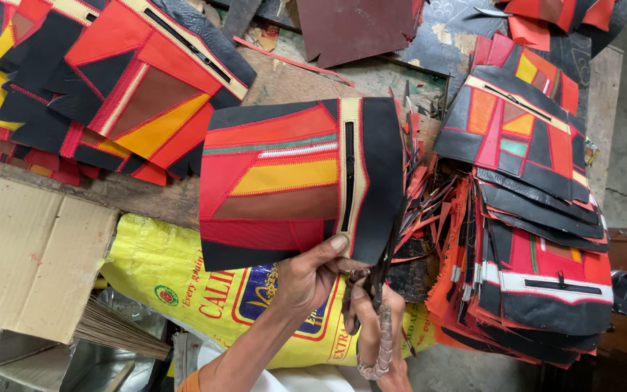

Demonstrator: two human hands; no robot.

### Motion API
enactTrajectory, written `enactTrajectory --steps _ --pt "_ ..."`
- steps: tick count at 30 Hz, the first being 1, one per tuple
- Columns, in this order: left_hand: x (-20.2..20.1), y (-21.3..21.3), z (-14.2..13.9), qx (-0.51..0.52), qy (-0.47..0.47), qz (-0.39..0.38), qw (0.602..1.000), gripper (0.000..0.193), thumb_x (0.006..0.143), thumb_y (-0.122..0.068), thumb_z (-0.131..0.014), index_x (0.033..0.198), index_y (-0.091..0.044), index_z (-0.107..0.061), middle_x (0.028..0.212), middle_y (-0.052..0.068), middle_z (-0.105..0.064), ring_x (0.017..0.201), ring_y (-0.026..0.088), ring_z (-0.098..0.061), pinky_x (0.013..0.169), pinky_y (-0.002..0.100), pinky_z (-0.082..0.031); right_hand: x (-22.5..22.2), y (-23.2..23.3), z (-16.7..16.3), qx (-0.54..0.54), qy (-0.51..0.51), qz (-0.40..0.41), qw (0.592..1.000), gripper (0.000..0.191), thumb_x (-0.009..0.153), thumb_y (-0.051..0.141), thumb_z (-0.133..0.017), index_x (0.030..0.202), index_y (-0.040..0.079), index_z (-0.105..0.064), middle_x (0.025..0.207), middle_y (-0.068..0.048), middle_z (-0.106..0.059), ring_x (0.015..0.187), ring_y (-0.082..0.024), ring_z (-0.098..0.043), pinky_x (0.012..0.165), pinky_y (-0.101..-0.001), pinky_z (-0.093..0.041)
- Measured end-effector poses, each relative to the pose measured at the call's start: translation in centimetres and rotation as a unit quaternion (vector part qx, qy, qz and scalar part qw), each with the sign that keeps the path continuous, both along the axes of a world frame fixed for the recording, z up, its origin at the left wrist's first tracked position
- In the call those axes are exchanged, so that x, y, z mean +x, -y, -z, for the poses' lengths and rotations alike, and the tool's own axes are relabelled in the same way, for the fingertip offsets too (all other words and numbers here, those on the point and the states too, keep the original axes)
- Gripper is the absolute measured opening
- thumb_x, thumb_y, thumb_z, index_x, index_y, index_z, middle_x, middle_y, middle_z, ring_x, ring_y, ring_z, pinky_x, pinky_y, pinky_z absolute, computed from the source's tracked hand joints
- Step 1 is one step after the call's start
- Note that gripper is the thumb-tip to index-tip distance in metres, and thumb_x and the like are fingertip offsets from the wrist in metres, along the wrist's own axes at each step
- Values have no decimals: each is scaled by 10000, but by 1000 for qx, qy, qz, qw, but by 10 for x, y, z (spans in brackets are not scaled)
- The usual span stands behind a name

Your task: The person uses shears to trim excess material from the edges of colorful leather pouches with zippers. They hold each pouch with the left hand and cut along the edges with the right hand, then place the finished pouches into a stack on the left side of the table.

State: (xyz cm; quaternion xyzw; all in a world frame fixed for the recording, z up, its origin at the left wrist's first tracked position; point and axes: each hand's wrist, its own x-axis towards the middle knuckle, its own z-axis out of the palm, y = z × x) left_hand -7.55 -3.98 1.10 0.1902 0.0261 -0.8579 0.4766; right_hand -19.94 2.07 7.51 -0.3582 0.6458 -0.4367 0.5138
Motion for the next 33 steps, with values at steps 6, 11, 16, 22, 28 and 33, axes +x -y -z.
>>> enactTrajectory --steps 6,11,16,22,28,33 --pt "3 -7 -16 -83 -6 68 994 400 1098 -250 -491 1241 95 -637 1128 273 -741 856 287 -732 632 376 -595 -3 14 -17 -95 -100 -47 989 202 961 142 -529 972 -2 -671 675 -42 -620 559 -115 -567 516 -293 -449" --pt "3 -7 -27 -62 6 69 996 442 1088 -256 -489 1283 118 -620 1142 280 -729 865 293 -735 592 368 -581 -1 12 -14 -82 -80 -27 993 181 928 104 -538 929 -17 -673 654 -51 -622 540 -124 -554 502 -298 -449" --pt "3 -6 -28 -83 -2 59 995 421 1091 -242 -488 1258 125 -609 1175 281 -723 935 317 -741 582 400 -592 -5 10 -6 -52 -53 -17 997 187 917 91 -532 889 -34 -668 597 -45 -596 507 -122 -538 478 -298 -435" --pt "0 -7 -18 -58 -8 28 998 358 1074 -168 -514 1221 142 -616 1171 267 -718 1057 340 -735 717 399 -609 -5 9 -3 -37 -38 -7 999 194 923 86 -533 878 -49 -665 560 -40 -580 469 -121 -530 455 -291 -425" --pt "-1 -7 -8 -61 29 12 998 340 1054 -124 -533 1198 166 -638 1153 269 -718 1060 347 -735 993 396 -562 -5 9 -4 -22 -19 7 1000 216 899 81 -528 898 -47 -702 567 -36 -594 428 -120 -534 405 -281 -419" --pt "0 -5 -6 -46 4 -7 999 283 1070 -97 -551 1169 156 -629 1126 223 -709 1079 369 -740 1037 451 -574 -7 7 -1 -34 -33 -5 999 208 906 89 -532 825 -46 -668 537 -46 -570 405 -124 -532 386 -284 -409"
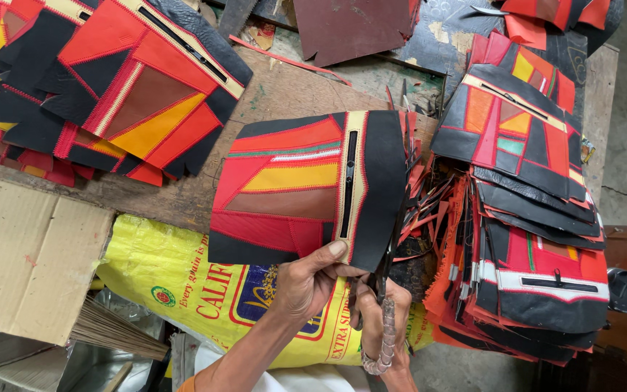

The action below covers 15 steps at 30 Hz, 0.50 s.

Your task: The person uses shears to trim excess material from the edges of colorful leather pouches with zippers. They hold each pouch with the left hand and cut along the edges with the right hand, then place the finished pouches into a stack on the left side of the table.

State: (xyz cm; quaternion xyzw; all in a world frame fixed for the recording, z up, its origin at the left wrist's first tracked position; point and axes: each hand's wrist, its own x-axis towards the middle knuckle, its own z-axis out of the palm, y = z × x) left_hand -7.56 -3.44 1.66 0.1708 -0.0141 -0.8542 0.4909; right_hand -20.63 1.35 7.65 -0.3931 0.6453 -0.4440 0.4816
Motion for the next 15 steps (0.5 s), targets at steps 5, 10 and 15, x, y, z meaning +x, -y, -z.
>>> enactTrajectory --steps 5,10,15 --pt "1 -1 -1 28 16 4 999 302 1029 -87 -567 1182 162 -640 1143 247 -719 1037 358 -731 1004 448 -572 -3 -5 5 8 -28 -4 1000 249 923 115 -536 744 -25 -637 486 -51 -566 366 -128 -520 367 -295 -399" --pt "1 0 -1 45 21 -8 999 263 1012 -47 -592 1149 170 -649 1070 207 -719 986 329 -745 967 457 -608 -5 -8 12 -2 -45 -4 999 281 921 103 -548 676 -11 -625 441 -47 -561 327 -134 -517 348 -302 -393" --pt "6 -4 -5 46 96 -40 994 213 1011 -9 -670 1094 188 -674 982 207 -724 918 264 -734 897 402 -618 -6 -10 16 5 -43 4 999 280 924 99 -566 677 -6 -647 435 -40 -564 320 -129 -510 339 -307 -383"
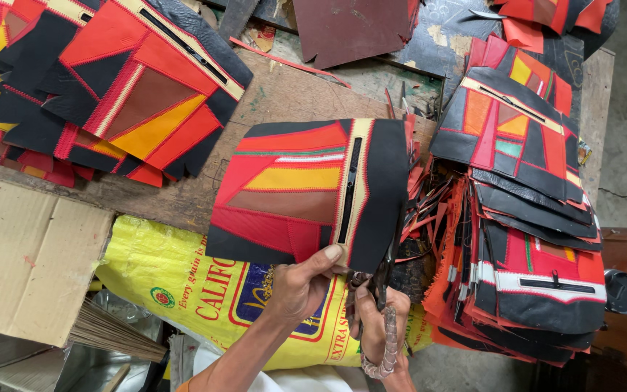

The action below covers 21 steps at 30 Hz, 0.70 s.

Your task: The person uses shears to trim excess material from the edges of colorful leather pouches with zippers. They hold each pouch with the left hand and cut along the edges with the right hand, then place the finished pouches into a stack on the left side of the table.

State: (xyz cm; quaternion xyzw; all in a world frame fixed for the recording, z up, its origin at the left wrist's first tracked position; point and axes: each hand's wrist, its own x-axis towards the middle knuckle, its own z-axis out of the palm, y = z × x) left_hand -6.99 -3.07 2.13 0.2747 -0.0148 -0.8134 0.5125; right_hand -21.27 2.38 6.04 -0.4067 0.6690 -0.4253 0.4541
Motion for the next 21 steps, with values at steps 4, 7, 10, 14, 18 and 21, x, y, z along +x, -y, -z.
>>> enactTrajectory --steps 4,7,10,14,18,21 --pt "4 2 -4 -41 -24 -65 997 164 1000 23 -671 1117 136 -647 1023 235 -729 945 290 -731 891 396 -588 1 0 1 -16 -8 -14 1000 285 937 110 -572 682 -2 -634 437 -37 -558 332 -125 -520 351 -297 -393" --pt "3 10 -5 25 -69 -48 996 195 977 11 -629 1059 188 -638 1056 257 -734 1003 289 -731 977 396 -577 3 1 1 -12 -2 -11 1000 274 935 111 -564 694 -2 -629 442 -41 -561 336 -129 -522 357 -296 -398" --pt "2 18 -4 33 -138 -25 990 210 979 8 -596 1085 185 -638 1082 255 -722 1044 290 -718 1018 403 -559 5 3 -2 14 5 -1 1000 256 935 110 -559 720 -8 -631 452 -49 -568 344 -137 -524 359 -303 -400" --pt "1 24 -1 38 -182 -20 982 219 978 13 -580 1104 187 -627 1136 264 -706 1105 294 -698 1073 425 -531 7 4 -9 35 23 -2 999 246 946 136 -559 764 -13 -630 461 -58 -558 369 -142 -516 385 -306 -393" --pt "-1 20 1 28 -165 -9 986 259 956 5 -579 1131 191 -620 1157 264 -704 1125 301 -690 1086 436 -509 8 9 -17 40 35 -7 999 294 957 206 -547 775 -11 -628 536 -60 -572 442 -143 -539 430 -307 -406" --pt "-2 13 1 43 -142 3 989 287 913 20 -570 1159 152 -634 1177 235 -711 1128 270 -698 1071 419 -517 6 17 -21 5 3 -22 1000 287 949 231 -545 802 -5 -618 575 -64 -571 494 -143 -542 478 -309 -416"
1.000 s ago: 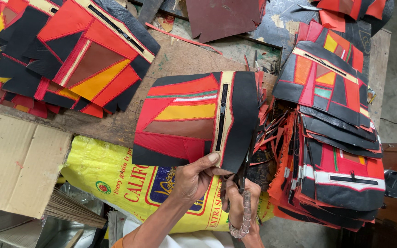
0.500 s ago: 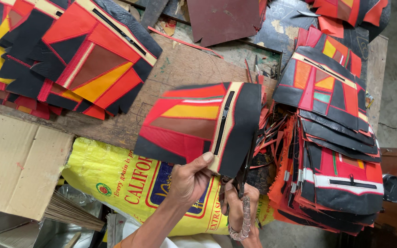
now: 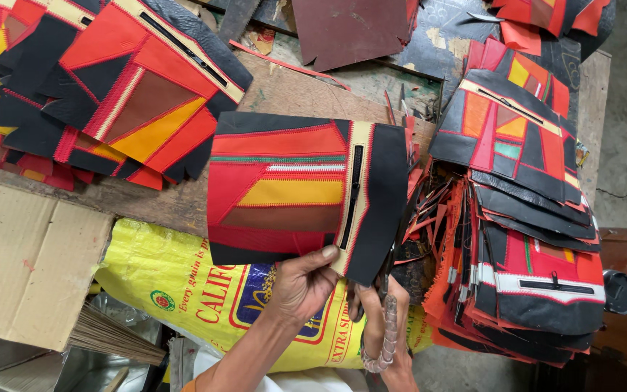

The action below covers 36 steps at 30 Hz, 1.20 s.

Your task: The person uses shears to trim excess material from the edges of colorful leather pouches with zippers. They hold each pouch with the left hand and cut along the edges with the right hand, then place the finished pouches into a stack on the left side of the table.

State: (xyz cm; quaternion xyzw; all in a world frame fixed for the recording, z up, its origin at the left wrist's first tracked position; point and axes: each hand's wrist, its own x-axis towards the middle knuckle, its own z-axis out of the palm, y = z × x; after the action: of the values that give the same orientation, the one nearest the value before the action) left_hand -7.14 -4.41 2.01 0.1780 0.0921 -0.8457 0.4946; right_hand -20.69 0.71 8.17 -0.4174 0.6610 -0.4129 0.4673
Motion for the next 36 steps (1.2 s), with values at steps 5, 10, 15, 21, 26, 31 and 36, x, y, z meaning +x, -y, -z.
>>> enactTrajectory --steps 5,10,15,21,26,31,36 --pt "4 -4 4 -35 -31 -1 999 246 986 9 -587 1162 178 -625 1162 255 -705 1110 293 -696 1053 426 -525 -1 9 -4 -21 -72 -15 997 249 906 216 -550 805 -2 -615 570 -61 -557 490 -147 -544 481 -317 -423" --pt "4 -3 4 -12 -22 -3 1000 243 964 10 -590 1136 179 -623 1137 258 -714 1099 295 -703 1052 425 -529 -1 6 -1 -40 -45 -11 998 211 877 177 -536 828 -10 -622 593 -54 -571 490 -131 -548 472 -301 -431" --pt "5 -2 3 -6 -19 -3 1000 253 943 17 -592 1124 185 -645 1124 261 -719 1085 298 -704 1043 421 -530 -3 2 8 -43 30 12 999 186 826 100 -502 815 -38 -627 614 -54 -600 486 -129 -548 457 -286 -445" --pt "5 -2 8 -3 -10 -8 1000 232 951 15 -597 1099 185 -652 1130 265 -718 1084 293 -705 1059 410 -529 -5 -2 10 -22 26 8 999 203 838 109 -505 772 -46 -618 552 -55 -580 439 -132 -541 421 -291 -422" --pt "7 -4 12 -17 -19 -10 1000 227 969 11 -598 1103 187 -651 1123 265 -717 1082 290 -706 1050 409 -533 -3 -3 9 -22 23 11 999 221 832 131 -508 774 -36 -641 567 -42 -593 417 -129 -538 393 -290 -423" --pt "7 -2 12 -17 -27 -13 999 224 979 20 -595 1113 191 -649 1116 262 -716 1082 289 -704 1048 407 -534 -3 -3 11 -37 14 13 999 219 848 128 -524 725 -32 -610 545 -46 -584 398 -131 -545 382 -292 -426" --pt "7 -1 8 -13 -12 -20 1000 224 963 30 -594 1112 191 -635 1145 269 -707 1105 292 -702 1074 425 -529 -5 -7 15 -34 23 22 999 228 869 93 -531 697 -27 -620 515 -64 -591 354 -137 -537 354 -302 -402"
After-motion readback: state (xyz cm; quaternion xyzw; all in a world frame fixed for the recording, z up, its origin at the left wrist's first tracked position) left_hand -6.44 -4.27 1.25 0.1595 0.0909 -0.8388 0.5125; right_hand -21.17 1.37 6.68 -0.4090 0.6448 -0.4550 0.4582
